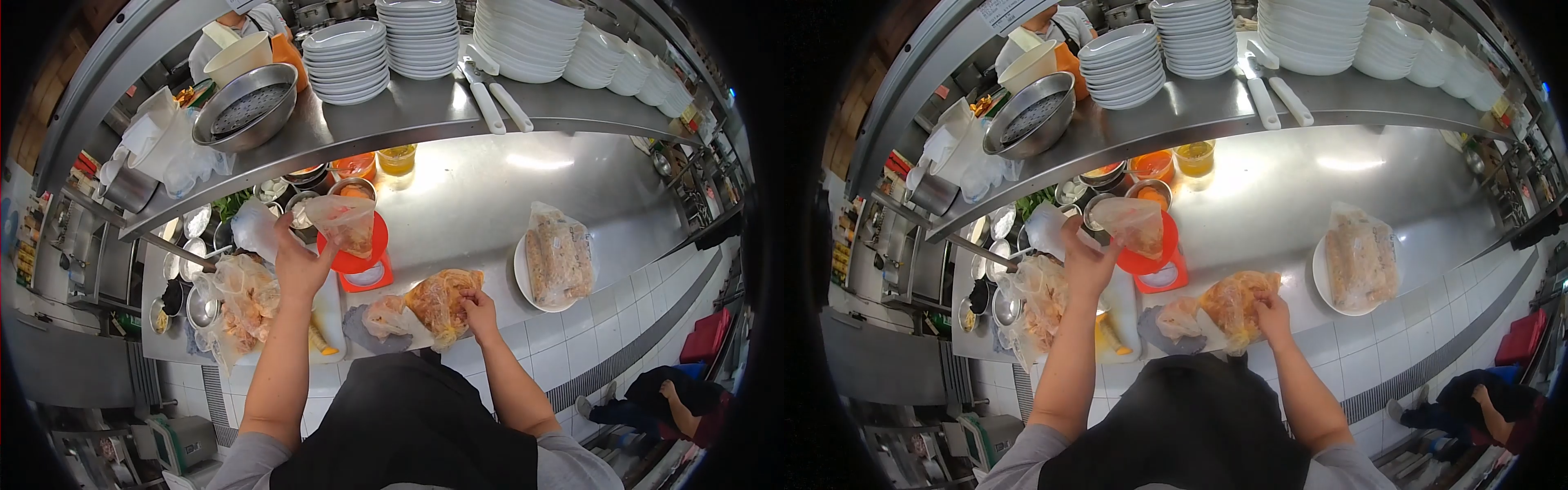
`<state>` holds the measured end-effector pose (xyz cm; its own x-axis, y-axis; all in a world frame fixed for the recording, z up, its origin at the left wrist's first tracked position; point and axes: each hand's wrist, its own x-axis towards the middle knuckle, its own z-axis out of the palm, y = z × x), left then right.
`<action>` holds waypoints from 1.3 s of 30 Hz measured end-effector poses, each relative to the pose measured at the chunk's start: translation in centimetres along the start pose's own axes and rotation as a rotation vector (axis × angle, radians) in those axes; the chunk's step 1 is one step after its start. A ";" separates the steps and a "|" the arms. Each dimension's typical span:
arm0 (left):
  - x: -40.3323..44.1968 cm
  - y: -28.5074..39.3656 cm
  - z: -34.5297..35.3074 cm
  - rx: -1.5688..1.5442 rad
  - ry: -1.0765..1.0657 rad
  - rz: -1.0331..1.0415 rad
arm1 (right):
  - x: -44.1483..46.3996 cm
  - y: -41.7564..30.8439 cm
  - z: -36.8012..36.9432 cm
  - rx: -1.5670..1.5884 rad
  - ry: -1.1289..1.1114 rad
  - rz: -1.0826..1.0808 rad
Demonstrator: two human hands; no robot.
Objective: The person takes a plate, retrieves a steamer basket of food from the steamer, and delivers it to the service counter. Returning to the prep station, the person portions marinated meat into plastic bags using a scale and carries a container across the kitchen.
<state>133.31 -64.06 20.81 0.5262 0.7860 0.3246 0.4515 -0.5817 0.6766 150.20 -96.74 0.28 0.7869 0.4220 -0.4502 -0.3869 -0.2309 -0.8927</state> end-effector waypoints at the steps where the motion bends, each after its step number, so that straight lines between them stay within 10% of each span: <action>1: -0.5 0.6 -0.5 -0.058 -0.026 -0.086 | 0.0 0.0 0.0 0.003 0.000 -0.006; 10: 0.7 -4.4 4.7 -0.013 -0.025 0.078 | 0.1 -0.7 0.5 -0.060 -0.005 -0.036; 16: 3.8 -9.0 10.1 -0.376 -0.405 0.000 | 1.4 1.2 0.7 -0.162 0.000 -0.163; 23: -1.5 -5.6 4.7 -0.670 0.317 -0.338 | 2.2 2.3 0.2 -0.252 -0.016 -0.246; 31: -12.9 -22.2 -3.1 -0.138 0.138 -0.342 | 0.8 -1.3 1.0 -0.921 -0.039 -0.498; 34: -17.5 -23.4 -2.3 0.385 -0.002 0.020 | 0.1 -2.1 2.2 -0.981 -0.084 -0.557; 39: -18.4 -21.2 -2.9 0.322 -0.068 0.039 | -1.6 -5.3 3.4 -1.000 -0.163 -0.625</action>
<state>111.99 -65.62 2.39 0.5894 0.7524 0.2941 0.6288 -0.6559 0.4177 149.35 -93.26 5.68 0.6075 0.7943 -0.0038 0.6456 -0.4966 -0.5801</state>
